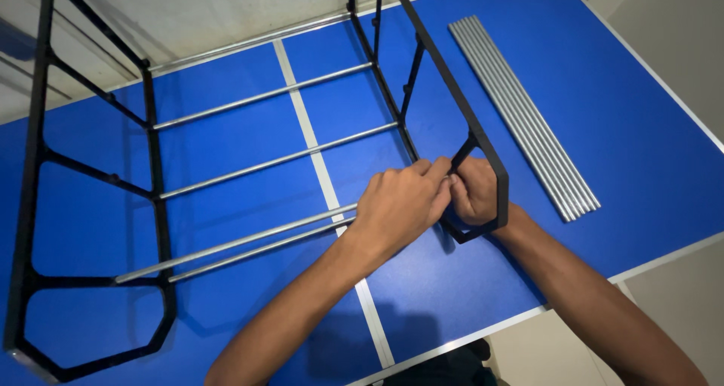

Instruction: The person assembles a metal frame by inserting silver rods into black ladder-like side frames on a blue table. They repeatedly insert and remove rods, aligning the frames and securing the rods in place.

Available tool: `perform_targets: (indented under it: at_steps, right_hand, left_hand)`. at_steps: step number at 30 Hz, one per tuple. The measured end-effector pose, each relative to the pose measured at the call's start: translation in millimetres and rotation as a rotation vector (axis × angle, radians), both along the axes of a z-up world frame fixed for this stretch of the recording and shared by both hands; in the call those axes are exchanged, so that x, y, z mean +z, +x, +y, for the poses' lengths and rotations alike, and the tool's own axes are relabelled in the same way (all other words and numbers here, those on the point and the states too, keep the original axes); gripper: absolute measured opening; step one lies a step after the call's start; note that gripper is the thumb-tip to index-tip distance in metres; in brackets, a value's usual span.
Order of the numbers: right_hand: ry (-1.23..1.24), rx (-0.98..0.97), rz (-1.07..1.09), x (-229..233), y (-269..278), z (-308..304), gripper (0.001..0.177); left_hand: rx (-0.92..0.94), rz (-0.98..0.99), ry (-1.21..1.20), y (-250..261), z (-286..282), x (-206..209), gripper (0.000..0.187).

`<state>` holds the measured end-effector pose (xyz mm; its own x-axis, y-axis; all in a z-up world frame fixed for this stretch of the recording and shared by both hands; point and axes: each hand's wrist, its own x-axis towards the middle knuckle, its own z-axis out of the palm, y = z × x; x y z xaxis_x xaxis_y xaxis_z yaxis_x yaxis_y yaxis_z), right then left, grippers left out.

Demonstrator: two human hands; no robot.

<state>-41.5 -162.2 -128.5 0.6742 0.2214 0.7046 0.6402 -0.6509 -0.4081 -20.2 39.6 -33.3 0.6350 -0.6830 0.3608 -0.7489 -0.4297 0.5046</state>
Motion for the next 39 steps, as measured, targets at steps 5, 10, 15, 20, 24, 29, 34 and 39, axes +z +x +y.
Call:
perform_targets:
  at_steps: [5,10,15,20,24,29,34,39]
  right_hand:
    - [0.037,-0.004,0.085,-4.4,-0.9,-1.4,0.011]
    - [0.026,0.024,0.121,-2.3,-0.9,-3.9,0.012]
    - [-0.003,0.001,0.118,-1.6,-4.2,-2.2,0.017]
    - [-0.013,0.002,0.104,0.7,-4.9,-4.0,0.027]
    - [-0.027,-0.021,0.088,3.6,-7.1,-4.3,0.033]
    - [-0.004,-0.032,0.067,11.2,-8.1,-2.6,0.038]
    - [-0.01,-0.067,0.038,18.7,-8.3,-0.4,0.043]
    - [-0.005,-0.062,0.041,22.1,-10.5,1.1,0.043]
  left_hand:
    - [-0.018,0.028,-0.028,-2.7,2.0,3.2,0.023]
    - [-0.016,0.041,-0.043,-0.2,3.7,7.0,0.024]
    - [-0.023,0.054,-0.019,3.0,6.7,8.5,0.021]
    - [-0.011,-0.003,0.009,2.1,7.4,10.2,0.022]
    - [-0.012,-0.01,0.019,1.3,8.2,10.8,0.023]
    - [-0.01,0.019,0.012,1.6,9.0,11.3,0.026]
    - [-0.015,-0.03,0.058,3.7,10.2,9.3,0.032]
    - [-0.02,-0.026,0.078,4.1,10.5,7.6,0.034]
